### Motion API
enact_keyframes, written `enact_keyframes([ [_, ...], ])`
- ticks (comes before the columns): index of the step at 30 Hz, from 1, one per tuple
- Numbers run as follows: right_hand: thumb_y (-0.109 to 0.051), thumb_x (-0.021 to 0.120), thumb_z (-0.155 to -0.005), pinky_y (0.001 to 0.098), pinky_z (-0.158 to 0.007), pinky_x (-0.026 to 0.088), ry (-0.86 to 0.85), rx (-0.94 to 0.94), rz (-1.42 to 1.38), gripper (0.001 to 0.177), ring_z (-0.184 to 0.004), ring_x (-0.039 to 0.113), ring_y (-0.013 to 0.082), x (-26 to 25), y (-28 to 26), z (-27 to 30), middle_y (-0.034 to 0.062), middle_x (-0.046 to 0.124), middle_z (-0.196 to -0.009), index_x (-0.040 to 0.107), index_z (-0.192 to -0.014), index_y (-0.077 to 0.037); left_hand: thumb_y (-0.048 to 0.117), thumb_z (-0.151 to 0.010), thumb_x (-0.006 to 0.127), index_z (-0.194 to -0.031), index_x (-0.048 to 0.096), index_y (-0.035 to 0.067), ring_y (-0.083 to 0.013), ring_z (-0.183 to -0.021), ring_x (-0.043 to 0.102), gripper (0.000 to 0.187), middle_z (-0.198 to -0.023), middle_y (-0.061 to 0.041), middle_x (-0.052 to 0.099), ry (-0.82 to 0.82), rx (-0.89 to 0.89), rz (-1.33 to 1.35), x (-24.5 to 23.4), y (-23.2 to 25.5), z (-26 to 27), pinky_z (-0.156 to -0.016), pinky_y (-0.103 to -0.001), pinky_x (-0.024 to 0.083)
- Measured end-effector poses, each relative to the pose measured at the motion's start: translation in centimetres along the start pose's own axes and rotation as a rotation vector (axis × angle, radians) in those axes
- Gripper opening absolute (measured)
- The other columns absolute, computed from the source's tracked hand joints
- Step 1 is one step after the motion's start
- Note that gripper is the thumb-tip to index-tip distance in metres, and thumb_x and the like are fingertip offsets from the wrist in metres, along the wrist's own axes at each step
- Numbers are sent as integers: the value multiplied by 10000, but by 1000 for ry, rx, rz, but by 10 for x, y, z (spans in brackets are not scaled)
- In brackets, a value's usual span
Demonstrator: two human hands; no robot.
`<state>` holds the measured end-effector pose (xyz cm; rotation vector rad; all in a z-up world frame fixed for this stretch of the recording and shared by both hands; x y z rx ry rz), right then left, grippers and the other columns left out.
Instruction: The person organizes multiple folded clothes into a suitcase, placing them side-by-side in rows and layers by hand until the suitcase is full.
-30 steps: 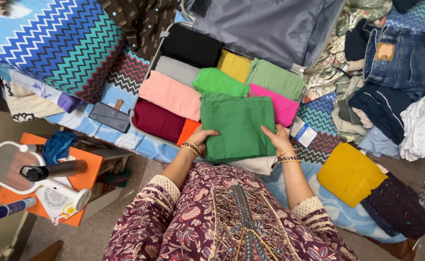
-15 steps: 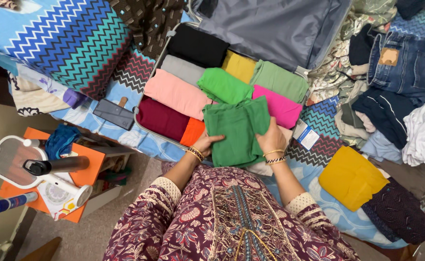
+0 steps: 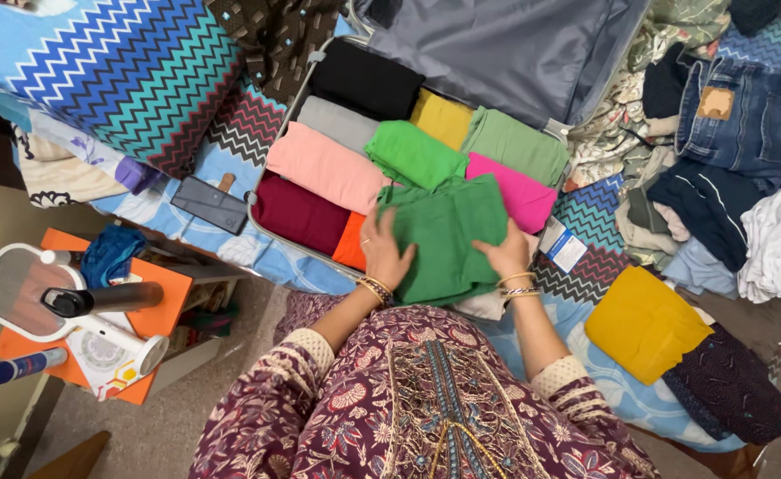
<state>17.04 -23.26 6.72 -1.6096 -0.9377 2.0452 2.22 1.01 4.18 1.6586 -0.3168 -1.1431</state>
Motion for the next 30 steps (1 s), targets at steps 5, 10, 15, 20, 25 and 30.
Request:
enact_keyframes([
  [5, -49, 894, -692, 323, -885, 592, -133, 168, -480, 616, -997, 723, 161, 13, 72, -11, 95, 753, -1167, 655, -1259, -24, 457, -983, 563, -1541, 403, 252, -302, -1560, 187, 616, -1676, -75, 268, -398, 712, -511, 24, 66, 5, -1200, -664, 111],
  [10, -81, 885, -709, 330, -886, 585, -109, 123, -518, 610, -1010, 718, 191, 10, 64, -6, 102, 757, -1160, 659, -1271, -9, 527, -1026, 415, -1596, 327, 255, -227, -1562, 184, 637, -1693, 6, 202, -622, 726, -689, 50, 61, -4, -1178, -744, 38],
  [15, -173, 896, -704, 418, -877, 560, -15, -73, 88, 601, -1011, 721, 357, -7, -11, 7, 184, 740, -1105, 652, -1227, -5, 549, -1007, 362, -1624, 209, 218, -240, -1540, 165, 717, -1696, 6, 160, -708, 638, -762, 63, 46, -8, -1149, -758, 22],
  [20, -118, 836, -716, 492, -842, 549, -35, -317, 326, 607, -1025, 683, 454, 23, -84, 36, 233, 642, -1237, 538, -1233, -8, 532, -997, 396, -1586, 283, 96, -272, -1564, 116, 741, -1693, -78, 144, -746, 613, -721, 81, 13, -8, -1160, -712, 49],
  [25, -133, 860, -682, 512, -721, 587, -275, -340, 595, 646, -887, 682, 475, 56, -110, 53, 445, 193, -1531, 445, -1168, -42, 491, -978, 521, -1465, 454, -35, -346, -1570, 144, 720, -1628, -193, 323, -830, 657, -823, 106, -35, -11, -1210, -656, 63],
  [30, -97, 838, -693, 491, -745, 598, -389, -342, 618, 617, -863, 703, 435, 59, -106, 50, 447, 57, -1600, 460, -1180, -69, 278, -723, 805, -1371, 577, -7, -384, -1433, 414, 744, -1346, -262, 621, -492, 454, -25, 84, -45, -14, -1196, -549, 257],
])
Point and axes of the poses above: each hand's wrist, its own z-axis away from the middle knuckle, its own x-axis out of the palm, y = z × x, the point moved 4 cm from there along -z, towards the middle knuckle
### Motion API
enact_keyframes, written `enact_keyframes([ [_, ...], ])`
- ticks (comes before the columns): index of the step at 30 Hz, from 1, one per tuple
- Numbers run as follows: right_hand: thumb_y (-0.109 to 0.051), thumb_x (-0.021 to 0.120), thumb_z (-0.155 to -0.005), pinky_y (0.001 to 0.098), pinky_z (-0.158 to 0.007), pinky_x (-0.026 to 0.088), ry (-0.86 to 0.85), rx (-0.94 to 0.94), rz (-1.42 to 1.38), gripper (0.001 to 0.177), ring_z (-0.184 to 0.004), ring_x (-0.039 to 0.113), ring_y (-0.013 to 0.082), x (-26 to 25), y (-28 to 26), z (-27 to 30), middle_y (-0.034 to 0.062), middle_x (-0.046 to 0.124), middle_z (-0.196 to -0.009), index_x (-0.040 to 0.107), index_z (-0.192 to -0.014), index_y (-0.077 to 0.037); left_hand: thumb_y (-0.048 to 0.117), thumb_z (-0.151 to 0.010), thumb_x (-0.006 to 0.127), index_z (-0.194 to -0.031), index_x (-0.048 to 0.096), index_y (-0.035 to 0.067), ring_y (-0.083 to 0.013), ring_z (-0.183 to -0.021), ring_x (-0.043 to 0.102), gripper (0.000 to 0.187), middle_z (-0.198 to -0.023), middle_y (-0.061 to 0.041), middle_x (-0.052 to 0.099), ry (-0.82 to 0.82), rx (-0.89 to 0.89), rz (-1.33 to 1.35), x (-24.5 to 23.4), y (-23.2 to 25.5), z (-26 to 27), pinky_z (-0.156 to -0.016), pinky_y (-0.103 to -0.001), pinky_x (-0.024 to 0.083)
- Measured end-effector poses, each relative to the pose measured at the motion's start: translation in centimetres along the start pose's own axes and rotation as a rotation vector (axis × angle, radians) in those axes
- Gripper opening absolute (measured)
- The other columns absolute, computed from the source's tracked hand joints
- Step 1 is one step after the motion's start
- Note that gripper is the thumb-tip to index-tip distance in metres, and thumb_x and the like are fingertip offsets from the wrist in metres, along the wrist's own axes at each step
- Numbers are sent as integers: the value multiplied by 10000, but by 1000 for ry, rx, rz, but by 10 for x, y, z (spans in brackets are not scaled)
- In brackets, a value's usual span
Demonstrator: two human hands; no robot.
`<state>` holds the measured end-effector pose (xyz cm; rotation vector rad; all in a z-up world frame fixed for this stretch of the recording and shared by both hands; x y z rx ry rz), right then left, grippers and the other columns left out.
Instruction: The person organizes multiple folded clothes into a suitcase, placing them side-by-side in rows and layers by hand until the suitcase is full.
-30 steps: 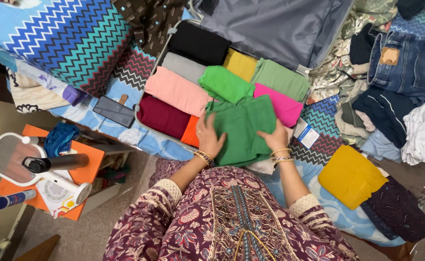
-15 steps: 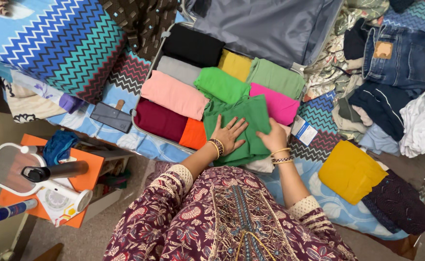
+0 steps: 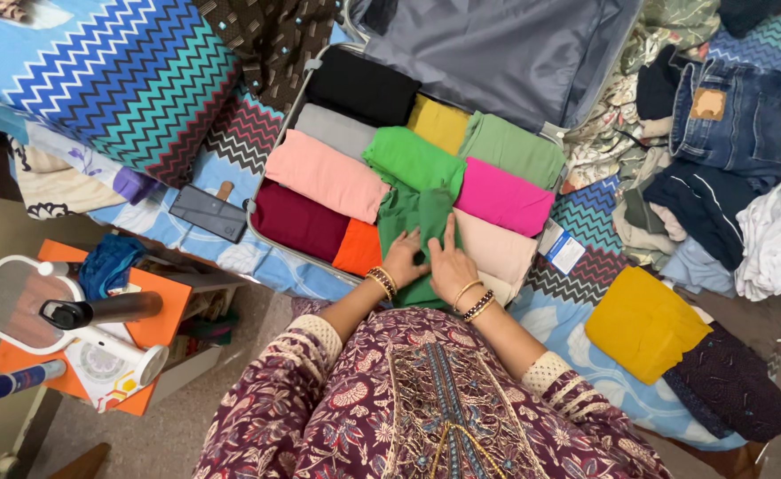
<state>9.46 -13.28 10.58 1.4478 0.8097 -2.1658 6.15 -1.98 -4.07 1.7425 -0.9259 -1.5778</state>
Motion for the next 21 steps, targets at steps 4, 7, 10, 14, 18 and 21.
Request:
enact_keyframes([
  [4, -364, 882, -708, 510, -804, 583, -134, -29, -24, 736, -920, 691, 464, 3, 7, -3, 419, 6, -1596, 462, -1213, -31, 172, -731, 791, -1223, 665, 108, -339, -1314, 577, 511, -1344, -154, 688, 332, -294, 62, -30, 19, 18, -1114, -477, 454],
  [7, -608, 787, -802, 517, -852, 559, -143, -42, -166, 718, -976, 667, 503, 7, 20, -9, 384, 2, -1598, 527, -1160, -43, 87, -574, 879, -1156, 621, 77, -442, -1156, 519, 637, -1215, -228, 605, 524, -761, -59, -40, 4, 33, -986, -523, 407],
  [10, -661, 629, -939, 497, -926, 545, -44, -32, -342, 579, -1091, 665, 482, 2, 27, -18, 346, 73, -1682, 637, -1068, -97, 105, -593, 929, -1162, 526, -16, -415, -1105, 569, 707, -1191, -255, 550, 608, -925, 164, -21, -39, 41, -950, -473, 494],
  [14, -646, 736, -792, 482, -875, 572, -87, 180, -237, 684, -1028, 707, 429, -12, 23, -12, 263, 169, -1703, 560, -1107, -65, 117, -728, 831, -1194, 591, -42, -312, -884, 732, 547, -1071, -210, 722, 466, -1008, 814, -3, -66, 44, -776, -432, 622],
  [18, -327, 882, -677, 495, -900, 523, 171, 236, -268, 827, -1069, 641, 438, 5, 33, -2, 231, 438, -1475, 429, -1310, -49, 129, -832, 794, -1174, 672, -70, -301, -828, 772, 414, -1022, -210, 761, 252, -1080, 1301, 0, -55, 41, -748, -442, 651],
  [21, -80, 806, -738, 498, -982, 494, 328, 289, -347, 822, -1135, 609, 434, 45, 69, -6, 192, 618, -1320, 407, -1456, -39, 150, -843, 784, -1193, 664, -19, -289, -856, 762, 406, -1048, -182, 761, 127, -1036, 1233, -18, -22, 35, -770, -435, 636],
])
Point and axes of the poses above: each hand's wrist, its own z-axis away from the middle knuckle, its own x-axis out of the palm, y = z × x, the point moved 4 cm from there along -z, towards the middle knuckle
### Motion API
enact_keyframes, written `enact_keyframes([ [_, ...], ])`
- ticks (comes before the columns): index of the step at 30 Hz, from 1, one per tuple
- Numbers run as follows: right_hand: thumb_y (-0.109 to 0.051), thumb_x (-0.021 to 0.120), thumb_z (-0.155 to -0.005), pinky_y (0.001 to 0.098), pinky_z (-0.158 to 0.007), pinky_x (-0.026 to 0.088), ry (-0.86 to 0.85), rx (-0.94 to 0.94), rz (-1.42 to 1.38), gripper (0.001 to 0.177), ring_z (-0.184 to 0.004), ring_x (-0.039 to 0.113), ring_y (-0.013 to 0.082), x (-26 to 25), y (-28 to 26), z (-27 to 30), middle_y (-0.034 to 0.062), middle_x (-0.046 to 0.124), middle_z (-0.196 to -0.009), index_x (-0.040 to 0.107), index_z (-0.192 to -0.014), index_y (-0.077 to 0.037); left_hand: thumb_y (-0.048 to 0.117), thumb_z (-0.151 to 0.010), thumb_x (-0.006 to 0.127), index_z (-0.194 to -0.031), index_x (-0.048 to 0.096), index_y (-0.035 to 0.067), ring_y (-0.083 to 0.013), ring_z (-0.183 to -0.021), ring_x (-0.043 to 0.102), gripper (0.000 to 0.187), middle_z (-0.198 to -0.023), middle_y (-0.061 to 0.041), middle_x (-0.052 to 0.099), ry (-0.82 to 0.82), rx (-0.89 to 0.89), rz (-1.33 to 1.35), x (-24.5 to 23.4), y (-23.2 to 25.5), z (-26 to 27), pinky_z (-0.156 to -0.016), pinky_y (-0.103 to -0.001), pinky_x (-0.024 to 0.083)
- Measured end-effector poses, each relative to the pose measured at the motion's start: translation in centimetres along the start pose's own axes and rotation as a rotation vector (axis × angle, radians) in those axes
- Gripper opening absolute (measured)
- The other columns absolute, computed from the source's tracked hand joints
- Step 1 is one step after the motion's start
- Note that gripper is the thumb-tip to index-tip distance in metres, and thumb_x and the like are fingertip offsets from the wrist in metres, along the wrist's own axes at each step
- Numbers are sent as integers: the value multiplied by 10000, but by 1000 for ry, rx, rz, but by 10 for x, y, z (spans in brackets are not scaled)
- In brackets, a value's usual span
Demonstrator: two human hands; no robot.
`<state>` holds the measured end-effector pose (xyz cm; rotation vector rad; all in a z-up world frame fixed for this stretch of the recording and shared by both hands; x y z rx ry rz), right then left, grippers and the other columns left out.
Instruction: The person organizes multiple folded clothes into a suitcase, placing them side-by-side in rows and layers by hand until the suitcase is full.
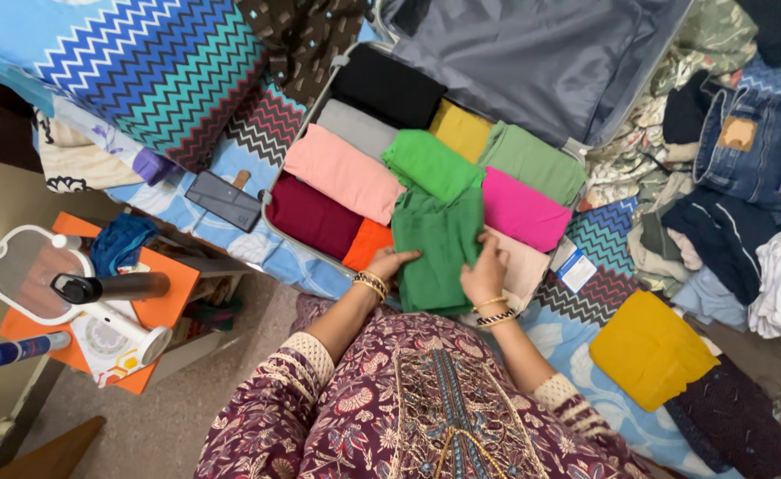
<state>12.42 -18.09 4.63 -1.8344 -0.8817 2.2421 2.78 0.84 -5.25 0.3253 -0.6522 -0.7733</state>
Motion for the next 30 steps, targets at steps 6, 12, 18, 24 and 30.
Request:
enact_keyframes([
  [6, 148, 575, -790, 356, -973, 540, -125, 225, -851, 663, -1142, 668, 244, -55, 71, -28, 134, 694, -1274, 543, -1434, -3, -40, -810, 729, -1245, 592, -59, -306, -1052, 724, 457, -1188, -195, 714, -284, 161, 164, 43, 18, 17, -898, -443, 635],
  [12, 154, 573, -821, 324, -1023, 500, -140, 52, -839, 656, -1196, 632, 210, -122, 52, -34, 139, 670, -1335, 536, -1457, -1, -113, -888, 615, -1430, 427, 22, -336, -1173, 666, 590, -1340, -213, 607, -473, 51, 314, 65, -9, -4, -995, -479, 581],
  [18, 176, 534, -770, 378, -1155, 374, -116, -228, -302, 779, -1390, 505, 315, -102, -5, 2, 236, 543, -1466, 446, -1519, -16, -44, -947, 593, -1466, 405, 85, -332, -1228, 649, 567, -1389, -177, 582, -441, 41, 396, 60, -26, -12, -1003, -496, 589],
  [24, 145, 488, -771, 511, -1233, 258, -153, -461, 66, 825, -1463, 351, 463, -51, -50, 38, 311, 347, -1583, 374, -1563, -58, 226, -1006, 527, -1452, 368, 264, -299, -1259, 587, 475, -1426, -98, 537, -353, 6, 489, 64, -24, -2, -974, -501, 549],
  [30, 63, 521, -807, 614, -1213, 127, -251, -584, 219, 776, -1495, 174, 531, -3, -30, 32, 367, 202, -1590, 341, -1561, 28, 631, -810, 644, -1434, 439, 91, -398, -1264, 575, 851, -1384, -195, 553, -681, -132, 786, 79, -7, 20, -981, -583, 538],
])
Point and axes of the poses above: each hand's wrist, its own z-axis away from the middle knuckle, its own x-axis out of the palm, y = z × x, the point moved 4 cm from there along -z, towards the middle knuckle
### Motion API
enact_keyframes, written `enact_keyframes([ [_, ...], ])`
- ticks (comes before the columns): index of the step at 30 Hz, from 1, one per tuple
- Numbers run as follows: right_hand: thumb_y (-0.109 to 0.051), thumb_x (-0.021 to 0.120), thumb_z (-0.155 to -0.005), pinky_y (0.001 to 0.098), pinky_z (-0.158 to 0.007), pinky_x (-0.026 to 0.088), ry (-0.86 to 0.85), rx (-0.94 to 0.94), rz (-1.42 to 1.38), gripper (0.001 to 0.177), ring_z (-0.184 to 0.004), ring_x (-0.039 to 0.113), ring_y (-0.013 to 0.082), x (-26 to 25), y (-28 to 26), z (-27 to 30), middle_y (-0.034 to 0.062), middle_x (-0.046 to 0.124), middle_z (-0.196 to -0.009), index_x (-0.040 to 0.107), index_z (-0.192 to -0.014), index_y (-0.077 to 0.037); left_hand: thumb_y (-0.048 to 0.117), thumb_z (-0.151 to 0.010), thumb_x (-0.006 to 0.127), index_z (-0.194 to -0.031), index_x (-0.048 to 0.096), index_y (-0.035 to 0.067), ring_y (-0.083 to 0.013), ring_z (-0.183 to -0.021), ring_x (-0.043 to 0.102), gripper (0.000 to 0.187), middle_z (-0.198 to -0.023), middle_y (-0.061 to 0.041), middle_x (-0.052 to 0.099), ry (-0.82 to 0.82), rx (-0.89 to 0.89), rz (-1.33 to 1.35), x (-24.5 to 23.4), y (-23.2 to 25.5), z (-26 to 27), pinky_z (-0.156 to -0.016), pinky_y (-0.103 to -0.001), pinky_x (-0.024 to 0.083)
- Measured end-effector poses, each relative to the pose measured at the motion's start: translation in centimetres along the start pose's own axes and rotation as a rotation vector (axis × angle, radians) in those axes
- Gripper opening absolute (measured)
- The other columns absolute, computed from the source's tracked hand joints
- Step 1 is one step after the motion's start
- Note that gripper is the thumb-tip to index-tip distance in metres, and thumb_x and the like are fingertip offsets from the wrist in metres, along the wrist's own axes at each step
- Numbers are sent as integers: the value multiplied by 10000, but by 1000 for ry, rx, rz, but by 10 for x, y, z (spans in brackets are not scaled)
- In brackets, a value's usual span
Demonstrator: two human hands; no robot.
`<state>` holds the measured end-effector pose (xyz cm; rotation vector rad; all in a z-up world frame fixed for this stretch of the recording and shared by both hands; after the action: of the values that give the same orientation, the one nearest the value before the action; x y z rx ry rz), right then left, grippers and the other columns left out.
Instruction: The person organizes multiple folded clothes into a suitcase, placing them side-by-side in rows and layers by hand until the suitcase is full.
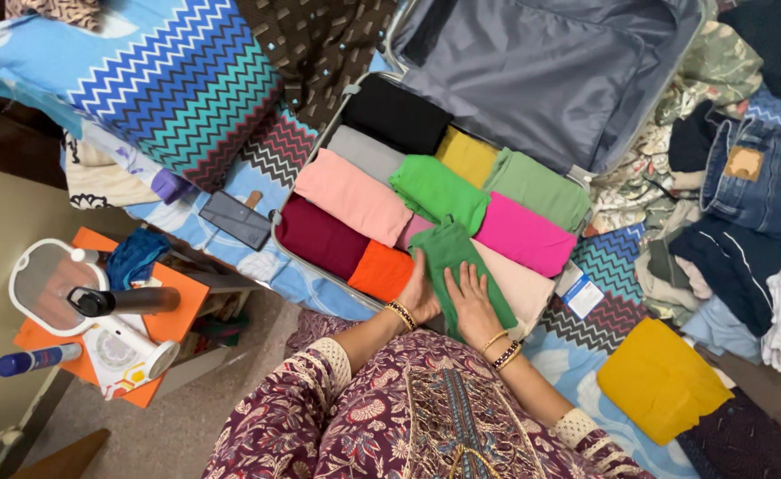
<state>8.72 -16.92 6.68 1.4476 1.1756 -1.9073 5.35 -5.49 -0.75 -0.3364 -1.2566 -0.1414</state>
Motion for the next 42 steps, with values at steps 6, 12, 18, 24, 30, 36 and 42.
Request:
enact_keyframes([
  [6, -22, 577, -827, 606, -1248, 56, -226, -4, 156, 685, -1552, 51, 503, 23, -5, -13, 369, 116, -1634, 366, -1476, 39, 375, -959, 721, -1487, 479, 146, -236, -1317, 566, 624, -1476, -72, 558, 349, 212, -506, -37, 7, -10, -1059, -446, 508],
  [12, -352, 802, -761, 622, -1151, 62, -225, -88, -93, 975, -1502, 40, 544, -17, -23, -18, 415, 118, -1589, 362, -1489, 124, 516, -912, 612, -1436, 472, 212, -271, -1272, 584, 622, -1374, -51, 611, 393, 95, -418, -42, 7, -11, -989, -511, 536],
  [18, -277, 740, -926, 450, -1142, 431, 299, 77, -338, 541, -1361, 530, 375, -99, 7, -37, 175, 607, -1405, 568, -1395, -72, 411, -968, 636, -1412, 498, 75, -288, -1148, 658, 574, -1283, -138, 649, 283, 178, -565, -24, 3, -9, -943, -492, 571],
  [24, -274, 791, -853, 441, -900, 505, 167, -64, -325, 381, -1028, 640, 352, -123, 36, -74, 175, 705, -1034, 706, -1121, -17, 352, -1016, 663, -1387, 561, 12, -198, -1126, 652, 513, -1269, -114, 664, 82, 230, -919, -4, -4, -10, -962, -375, 555],
  [30, -267, 672, -974, 459, -785, 508, -67, 5, -175, 247, -845, 646, 365, -103, 54, -61, 193, 644, -791, 715, -902, -34, 389, -970, 683, -1315, 617, 10, -189, -1069, 690, 517, -1194, -125, 725, 88, 147, -1283, -5, -11, 1, -936, -344, 574],
  [36, -164, 520, -978, 449, -948, 476, -87, -103, -272, 255, -1074, 612, 383, -124, 42, -23, 207, 664, -1080, 660, -1044, 39, 374, -968, 704, -1286, 640, 41, -204, -1035, 719, 465, -1131, -150, 754, 6, 238, -1732, 19, -15, 4, -924, -354, 565],
  [42, -31, 484, -893, 448, -1121, 377, 67, -40, -376, 328, -1323, 509, 413, -148, 37, 6, 260, 516, -1444, 639, -1171, 49, 398, -944, 713, -1263, 668, 93, -247, -1011, 757, 443, -1116, -147, 773, -134, 321, -1802, 57, -22, 6, -908, -364, 575],
])
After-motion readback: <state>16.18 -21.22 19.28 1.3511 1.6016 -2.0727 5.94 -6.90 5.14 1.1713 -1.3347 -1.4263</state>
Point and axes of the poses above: each hand's wrist, its own z-axis away from the middle knuckle, its own x-axis out of the palm, y = z × x, the point moved 4 cm from there along -z, towards the middle knuckle
